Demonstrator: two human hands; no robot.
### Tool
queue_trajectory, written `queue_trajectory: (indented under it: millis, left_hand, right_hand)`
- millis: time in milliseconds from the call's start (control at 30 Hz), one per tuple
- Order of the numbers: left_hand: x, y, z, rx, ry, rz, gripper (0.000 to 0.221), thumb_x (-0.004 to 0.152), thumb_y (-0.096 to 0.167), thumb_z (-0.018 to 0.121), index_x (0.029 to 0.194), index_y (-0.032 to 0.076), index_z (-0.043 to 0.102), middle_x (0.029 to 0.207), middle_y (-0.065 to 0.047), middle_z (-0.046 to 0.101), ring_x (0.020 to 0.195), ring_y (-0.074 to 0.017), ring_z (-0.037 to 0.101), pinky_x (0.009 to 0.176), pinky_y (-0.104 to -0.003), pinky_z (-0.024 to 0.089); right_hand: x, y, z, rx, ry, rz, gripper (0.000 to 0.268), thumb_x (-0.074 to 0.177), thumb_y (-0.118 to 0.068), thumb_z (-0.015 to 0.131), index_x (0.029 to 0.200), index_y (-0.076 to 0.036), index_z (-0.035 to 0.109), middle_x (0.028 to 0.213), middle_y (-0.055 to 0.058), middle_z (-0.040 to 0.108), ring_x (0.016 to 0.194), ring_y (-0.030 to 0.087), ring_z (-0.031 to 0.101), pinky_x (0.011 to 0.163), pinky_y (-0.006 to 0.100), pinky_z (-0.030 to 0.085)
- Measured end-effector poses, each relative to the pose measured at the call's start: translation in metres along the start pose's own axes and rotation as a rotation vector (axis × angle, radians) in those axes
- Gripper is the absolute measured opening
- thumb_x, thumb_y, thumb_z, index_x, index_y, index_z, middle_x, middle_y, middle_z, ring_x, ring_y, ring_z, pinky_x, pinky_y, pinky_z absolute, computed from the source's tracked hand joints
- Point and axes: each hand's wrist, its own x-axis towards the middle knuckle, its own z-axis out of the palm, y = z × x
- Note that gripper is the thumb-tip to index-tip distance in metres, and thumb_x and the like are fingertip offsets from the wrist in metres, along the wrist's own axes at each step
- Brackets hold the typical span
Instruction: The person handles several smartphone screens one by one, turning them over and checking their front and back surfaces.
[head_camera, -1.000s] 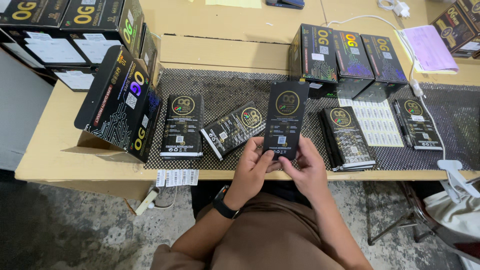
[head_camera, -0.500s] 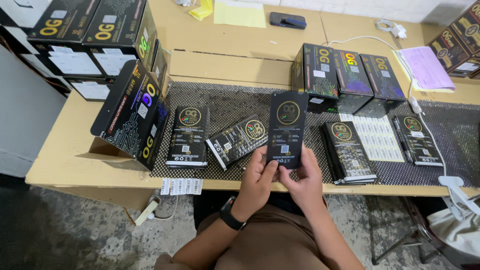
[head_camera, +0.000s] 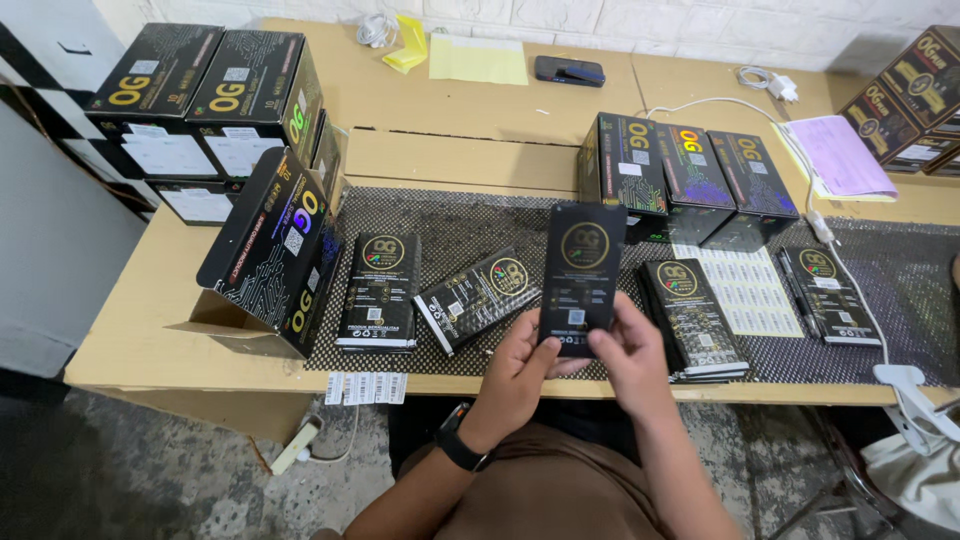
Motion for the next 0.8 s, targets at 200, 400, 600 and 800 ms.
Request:
queue_trajectory:
  millis: [200,400,600,800]
  left_hand:
    - [-0.008,0.014,0.015,-0.015,-0.083,0.001,0.04,0.105,0.002,0.043,0.145,-0.005,0.045,0.128,-0.024,0.065,0.116,-0.0398,0.063,0.095,-0.059,0.055]
    - [-0.009,0.02,0.017,0.213,-0.137,0.014,0.04,0.105,0.014,0.047,0.141,-0.005,0.044,0.129,-0.023,0.062,0.119,-0.0356,0.067,0.101,-0.046,0.061]
    - [-0.007,0.029,0.019,0.315,-0.191,0.011,0.04,0.106,0.017,0.045,0.14,-0.004,0.048,0.128,-0.019,0.064,0.118,-0.0336,0.069,0.102,-0.042,0.062]
    - [-0.003,0.016,0.009,0.219,-0.126,-0.003,0.041,0.105,0.013,0.047,0.142,-0.003,0.044,0.13,-0.02,0.062,0.12,-0.03,0.065,0.099,-0.045,0.063]
  right_hand:
    - [0.03,-0.013,-0.015,0.303,0.209,0.048,0.033,0.1,-0.004,0.054,0.13,0.006,0.062,0.114,0.019,0.072,0.097,0.022,0.07,0.083,0.041,0.06]
    - [0.039,-0.029,-0.025,0.426,0.254,0.3,0.02,0.096,-0.009,0.065,0.11,0.003,0.073,0.104,0.015,0.076,0.093,0.024,0.071,0.082,0.035,0.056]
    - [0.038,-0.029,-0.04,0.537,0.008,0.2,0.054,0.102,-0.026,0.053,0.056,-0.003,0.067,0.055,0.01,0.066,0.059,0.026,0.064,0.073,0.04,0.052]
    - [0.006,-0.027,-0.003,0.383,0.04,0.322,0.046,0.103,-0.03,0.047,0.136,-0.001,0.059,0.116,0.012,0.07,0.101,0.021,0.067,0.082,0.036,0.056]
